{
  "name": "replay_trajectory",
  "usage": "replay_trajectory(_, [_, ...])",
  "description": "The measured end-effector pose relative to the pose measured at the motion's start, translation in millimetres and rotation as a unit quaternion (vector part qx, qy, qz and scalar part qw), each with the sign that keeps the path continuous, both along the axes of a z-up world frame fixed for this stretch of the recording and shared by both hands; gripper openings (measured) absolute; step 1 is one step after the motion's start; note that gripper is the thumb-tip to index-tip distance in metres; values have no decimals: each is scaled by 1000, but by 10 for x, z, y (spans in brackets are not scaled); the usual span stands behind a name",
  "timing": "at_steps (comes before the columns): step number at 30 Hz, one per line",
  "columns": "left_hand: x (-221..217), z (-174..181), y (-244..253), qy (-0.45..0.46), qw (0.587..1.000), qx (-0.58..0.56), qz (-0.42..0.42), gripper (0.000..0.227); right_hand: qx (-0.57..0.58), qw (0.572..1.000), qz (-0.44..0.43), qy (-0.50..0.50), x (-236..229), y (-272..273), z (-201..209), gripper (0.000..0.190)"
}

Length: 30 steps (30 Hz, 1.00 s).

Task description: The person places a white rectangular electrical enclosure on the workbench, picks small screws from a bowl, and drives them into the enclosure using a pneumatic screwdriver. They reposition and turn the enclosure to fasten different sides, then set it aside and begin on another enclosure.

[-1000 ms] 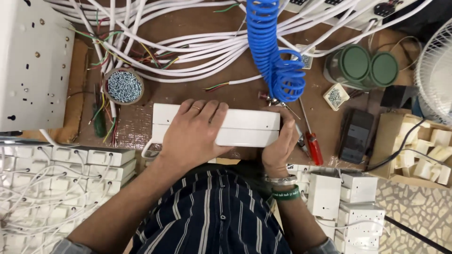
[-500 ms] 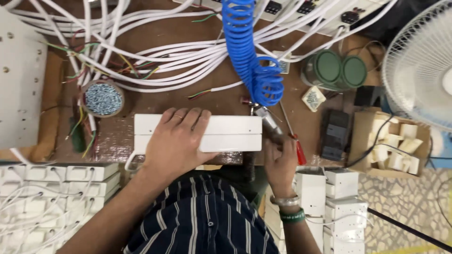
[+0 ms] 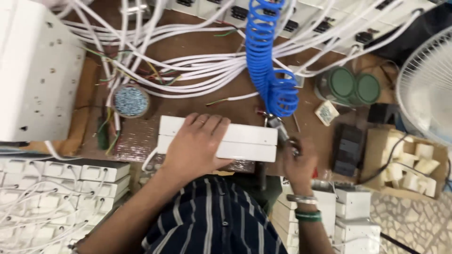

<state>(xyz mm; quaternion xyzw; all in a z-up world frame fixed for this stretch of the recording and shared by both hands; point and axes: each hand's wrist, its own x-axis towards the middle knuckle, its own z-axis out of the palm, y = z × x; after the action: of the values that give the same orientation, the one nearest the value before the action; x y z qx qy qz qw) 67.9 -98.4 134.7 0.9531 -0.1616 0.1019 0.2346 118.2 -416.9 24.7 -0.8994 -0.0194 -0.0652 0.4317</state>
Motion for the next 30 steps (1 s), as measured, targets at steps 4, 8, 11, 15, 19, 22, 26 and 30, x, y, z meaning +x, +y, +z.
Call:
replay_trajectory(4, [-17,37,51,0,1000,4,-14,86,-76,995,-21,-59,289,-48,55,25])
replay_trajectory(8, [-95,146,103,-61,989,-133,-9,66,-238,961,40,-136,291,-135,-4,43])
replay_trajectory(11, [-175,110,185,-112,960,-251,56,45,-316,942,84,-73,112,-462,-525,57])
replay_trajectory(15, [-281,-97,740,-92,881,-359,296,19,-228,961,135,-75,104,-261,-1163,62])
replay_trajectory(19, [-186,-438,1471,-42,864,-345,365,19,-128,970,119,-167,222,-350,-666,58])
replay_trajectory(22, [-69,-591,1558,1,938,-118,327,29,169,977,-36,123,315,-422,-190,35])
replay_trajectory(26, [-33,-711,1589,-7,966,25,256,16,609,746,-3,269,487,-600,176,22])
replay_trajectory(30, [-22,-763,1590,64,964,62,249,7,802,511,131,279,535,-719,252,20])
